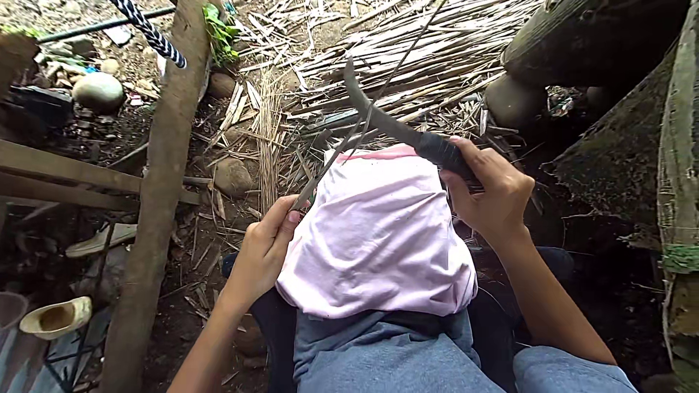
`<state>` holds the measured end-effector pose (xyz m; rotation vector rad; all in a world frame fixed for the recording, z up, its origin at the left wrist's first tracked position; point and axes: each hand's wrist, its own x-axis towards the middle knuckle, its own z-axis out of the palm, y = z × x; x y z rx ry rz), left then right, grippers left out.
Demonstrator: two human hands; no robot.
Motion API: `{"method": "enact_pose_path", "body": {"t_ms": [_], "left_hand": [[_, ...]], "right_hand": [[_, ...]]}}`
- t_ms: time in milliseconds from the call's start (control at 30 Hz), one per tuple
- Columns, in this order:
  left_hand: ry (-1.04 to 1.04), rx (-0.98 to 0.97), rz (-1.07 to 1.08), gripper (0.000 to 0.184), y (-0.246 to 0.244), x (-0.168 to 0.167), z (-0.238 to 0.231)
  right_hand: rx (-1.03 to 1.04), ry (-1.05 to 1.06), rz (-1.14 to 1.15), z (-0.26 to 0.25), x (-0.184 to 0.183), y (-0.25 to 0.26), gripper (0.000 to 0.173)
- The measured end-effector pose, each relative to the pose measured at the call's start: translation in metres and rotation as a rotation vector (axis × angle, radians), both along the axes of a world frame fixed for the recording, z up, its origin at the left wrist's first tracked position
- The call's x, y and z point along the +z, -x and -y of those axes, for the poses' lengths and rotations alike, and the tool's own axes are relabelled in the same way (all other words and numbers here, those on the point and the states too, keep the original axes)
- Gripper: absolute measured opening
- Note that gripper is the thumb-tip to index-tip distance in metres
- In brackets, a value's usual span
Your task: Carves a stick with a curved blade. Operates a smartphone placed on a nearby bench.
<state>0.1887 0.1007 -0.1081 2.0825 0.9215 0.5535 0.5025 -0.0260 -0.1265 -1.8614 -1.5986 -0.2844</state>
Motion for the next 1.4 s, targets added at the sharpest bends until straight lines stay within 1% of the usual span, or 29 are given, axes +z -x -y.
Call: {"method": "enact_pose_path", "body": {"t_ms": [67, 167, 300, 433, 600, 667, 700, 733, 800, 867, 900, 967, 1067, 1200, 1300, 1400], "left_hand": [[0.026, 0.0, -0.037, 0.033, 0.016, -0.002, -0.011], [0.054, 0.016, -0.098, 0.033, 0.046, -0.005, -0.03], [0.089, 0.053, -0.145, 0.033, 0.083, -0.01, -0.05], [0.099, 0.115, -0.173, 0.033, 0.111, -0.015, -0.059], [0.033, 0.292, -0.264, 0.036, 0.125, -0.024, -0.062], [0.009, 0.356, -0.256, 0.038, 0.114, -0.026, -0.055], [-0.008, 0.377, -0.237, 0.039, 0.104, -0.026, -0.049], [-0.037, 0.395, -0.214, 0.039, 0.09, -0.026, -0.041], [-0.108, 0.407, -0.16, 0.036, 0.06, -0.026, -0.026], [-0.186, 0.38, -0.081, 0.033, 0.032, -0.023, -0.013], [-0.218, 0.355, -0.036, 0.032, 0.021, -0.022, -0.009], [-0.249, 0.291, 0.055, 0.031, 0.005, -0.021, -0.002], [-0.259, 0.21, 0.177, 0.029, -0.01, -0.018, 0.006], [-0.225, 0.153, 0.288, 0.027, -0.02, -0.013, 0.011], [-0.27, 0.149, 0.316, 0.026, -0.026, -0.013, 0.015], [-0.344, 0.161, 0.287, 0.025, -0.03, -0.012, 0.019]], "right_hand": [[-0.069, 0.012, -0.07, -0.008, 0.003, -0.02, 0.041], [-0.176, 0.01, -0.114, -0.027, 0.005, -0.056, 0.043], [-0.303, 0.113, -0.176, -0.05, 0.016, -0.09, 0.046], [-0.416, 0.201, -0.231, -0.066, 0.025, -0.12, 0.051], [-0.635, 0.222, -0.296, -0.065, 0.026, -0.169, 0.054], [-0.676, 0.191, -0.29, -0.057, 0.032, -0.166, 0.055], [-0.639, 0.174, -0.282, -0.052, 0.038, -0.15, 0.055], [-0.554, 0.155, -0.26, -0.047, 0.042, -0.127, 0.054], [-0.283, 0.116, -0.201, -0.031, 0.041, -0.07, 0.049], [0.001, 0.081, -0.096, -0.012, 0.029, -0.019, 0.043], [0.112, 0.038, -0.036, -0.008, 0.02, -0.003, 0.042], [0.259, -0.032, 0.003, -0.002, 0.007, 0.017, 0.04], [0.323, -0.055, 0.011, 0.0, 0.001, 0.021, 0.037], [0.311, -0.045, 0.027, 0.003, -0.002, 0.012, 0.037], [0.286, -0.06, 0.021, 0.006, -0.004, 0.011, 0.038], [0.233, -0.081, 0.026, 0.007, -0.006, 0.014, 0.039]]}}
